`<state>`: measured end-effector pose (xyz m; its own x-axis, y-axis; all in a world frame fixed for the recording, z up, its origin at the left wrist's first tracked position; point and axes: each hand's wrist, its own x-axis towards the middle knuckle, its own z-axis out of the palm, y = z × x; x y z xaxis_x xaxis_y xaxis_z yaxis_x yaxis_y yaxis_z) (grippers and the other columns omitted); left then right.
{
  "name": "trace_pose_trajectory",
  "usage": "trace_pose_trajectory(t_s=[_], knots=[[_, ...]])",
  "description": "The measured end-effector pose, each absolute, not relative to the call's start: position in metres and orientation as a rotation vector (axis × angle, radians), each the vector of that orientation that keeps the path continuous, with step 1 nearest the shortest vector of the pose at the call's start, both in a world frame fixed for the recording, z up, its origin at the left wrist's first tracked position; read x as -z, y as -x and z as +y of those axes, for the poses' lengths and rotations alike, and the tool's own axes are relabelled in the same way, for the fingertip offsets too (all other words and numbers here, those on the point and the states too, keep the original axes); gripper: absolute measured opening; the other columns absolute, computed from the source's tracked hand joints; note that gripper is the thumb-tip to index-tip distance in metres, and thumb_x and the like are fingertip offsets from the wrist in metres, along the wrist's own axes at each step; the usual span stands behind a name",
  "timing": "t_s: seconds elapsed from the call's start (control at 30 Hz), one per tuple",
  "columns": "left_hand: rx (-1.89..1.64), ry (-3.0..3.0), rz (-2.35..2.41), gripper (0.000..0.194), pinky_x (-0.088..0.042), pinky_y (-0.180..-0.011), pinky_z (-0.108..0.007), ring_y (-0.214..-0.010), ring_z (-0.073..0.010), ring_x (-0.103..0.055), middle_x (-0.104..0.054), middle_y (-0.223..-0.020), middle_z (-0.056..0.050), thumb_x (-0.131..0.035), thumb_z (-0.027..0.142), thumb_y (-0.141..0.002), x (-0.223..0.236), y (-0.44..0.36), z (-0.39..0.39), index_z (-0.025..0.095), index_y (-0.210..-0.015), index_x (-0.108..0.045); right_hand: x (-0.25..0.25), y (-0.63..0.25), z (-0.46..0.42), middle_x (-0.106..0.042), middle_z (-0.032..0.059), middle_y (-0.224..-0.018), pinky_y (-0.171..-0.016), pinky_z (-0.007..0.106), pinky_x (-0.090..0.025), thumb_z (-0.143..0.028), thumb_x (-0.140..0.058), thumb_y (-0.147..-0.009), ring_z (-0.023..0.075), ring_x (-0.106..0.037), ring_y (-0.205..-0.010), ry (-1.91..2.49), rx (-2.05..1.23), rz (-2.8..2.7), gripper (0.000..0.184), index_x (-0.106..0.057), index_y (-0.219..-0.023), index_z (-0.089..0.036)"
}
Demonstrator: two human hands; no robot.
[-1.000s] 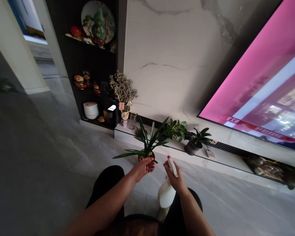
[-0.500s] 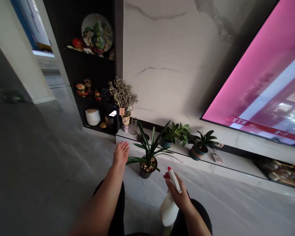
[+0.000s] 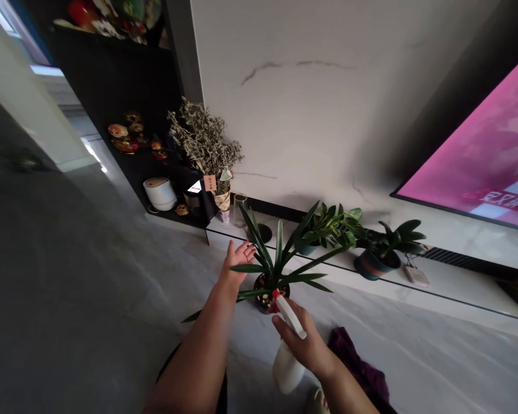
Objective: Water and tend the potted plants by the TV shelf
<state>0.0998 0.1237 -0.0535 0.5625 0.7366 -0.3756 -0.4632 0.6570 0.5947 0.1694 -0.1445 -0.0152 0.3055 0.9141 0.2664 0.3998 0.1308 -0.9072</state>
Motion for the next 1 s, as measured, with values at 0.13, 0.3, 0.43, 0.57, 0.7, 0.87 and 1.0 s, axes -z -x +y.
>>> trace_pose_trajectory(t_s=[0.13, 0.3, 0.43, 0.57, 0.7, 0.87, 1.0], knots=[[-0.671, -0.512, 0.570, 0.082, -0.022, -0.134, -0.050, -0.158, -0.0326, -0.045, -0.062, -0.156, -0.022, -0.025, 0.074, -0.103, 0.059, -0.099, 0.119, 0.018, -0.153, -0.058, 0.023, -0.177, -0.125, -0.079, 0.0076, -0.104, -0.088, 0.034, -0.063, -0.042, -0.061, -0.105, 0.0229, -0.076, -0.094, 1.440, -0.677, -1.276, 0.023, -0.072, -0.111, -0.023], [-0.638, -0.558, 0.580, 0.087, -0.013, -0.137, -0.049, -0.165, -0.0301, -0.035, -0.058, -0.162, -0.020, -0.022, 0.077, -0.103, 0.055, -0.094, 0.116, 0.017, -0.157, -0.055, 0.028, -0.181, -0.120, -0.081, 0.0076, -0.105, -0.086, 0.033, -0.062, -0.037, -0.064, -0.103, 0.0231, -0.077, -0.095, 1.399, -0.750, -1.265, 0.019, -0.074, -0.111, -0.024], [-0.630, -0.608, 0.562, 0.083, -0.013, -0.136, -0.047, -0.166, -0.0276, -0.033, -0.061, -0.161, -0.016, -0.022, 0.077, -0.103, 0.051, -0.096, 0.114, 0.022, -0.152, -0.061, 0.024, -0.180, -0.112, -0.079, 0.0047, -0.101, -0.082, 0.031, -0.061, -0.038, -0.062, -0.105, 0.0206, -0.074, -0.090, 1.332, -0.783, -1.255, 0.018, -0.074, -0.108, -0.025], [-0.602, -0.662, 0.536, 0.077, -0.015, -0.136, -0.046, -0.165, -0.0278, -0.034, -0.064, -0.159, -0.014, -0.029, 0.077, -0.103, 0.049, -0.099, 0.110, 0.025, -0.147, -0.066, 0.024, -0.177, -0.105, -0.074, 0.0029, -0.092, -0.074, 0.028, -0.057, -0.042, -0.060, -0.106, 0.0179, -0.068, -0.080, 1.290, -0.780, -1.261, 0.023, -0.072, -0.100, -0.024], [-0.577, -0.674, 0.532, 0.076, -0.018, -0.134, -0.045, -0.165, -0.0282, -0.035, -0.064, -0.158, -0.014, -0.035, 0.078, -0.101, 0.046, -0.100, 0.108, 0.026, -0.147, -0.066, 0.027, -0.176, -0.105, -0.071, 0.0011, -0.086, -0.070, 0.027, -0.052, -0.038, -0.060, -0.104, 0.0166, -0.064, -0.075, 1.310, -0.833, -1.250, 0.020, -0.069, -0.093, -0.024], [-0.585, -0.667, 0.544, 0.079, -0.019, -0.132, -0.044, -0.163, -0.0292, -0.037, -0.064, -0.157, -0.015, -0.034, 0.078, -0.100, 0.045, -0.102, 0.106, 0.024, -0.149, -0.064, 0.030, -0.178, -0.107, -0.069, 0.0002, -0.083, -0.068, 0.028, -0.051, -0.031, -0.062, -0.100, 0.0171, -0.063, -0.073, 1.395, -0.812, -1.233, 0.014, -0.067, -0.089, -0.024], [-0.609, -0.659, 0.563, 0.084, -0.017, -0.132, -0.047, -0.164, -0.0313, -0.035, -0.065, -0.155, -0.016, -0.038, 0.084, -0.095, 0.052, -0.103, 0.108, 0.027, -0.151, -0.062, 0.034, -0.180, -0.106, -0.069, 0.0001, -0.085, -0.071, 0.029, -0.052, -0.032, -0.060, -0.101, 0.0174, -0.062, -0.076, 1.378, -0.824, -1.231, 0.015, -0.066, -0.090, -0.024]])
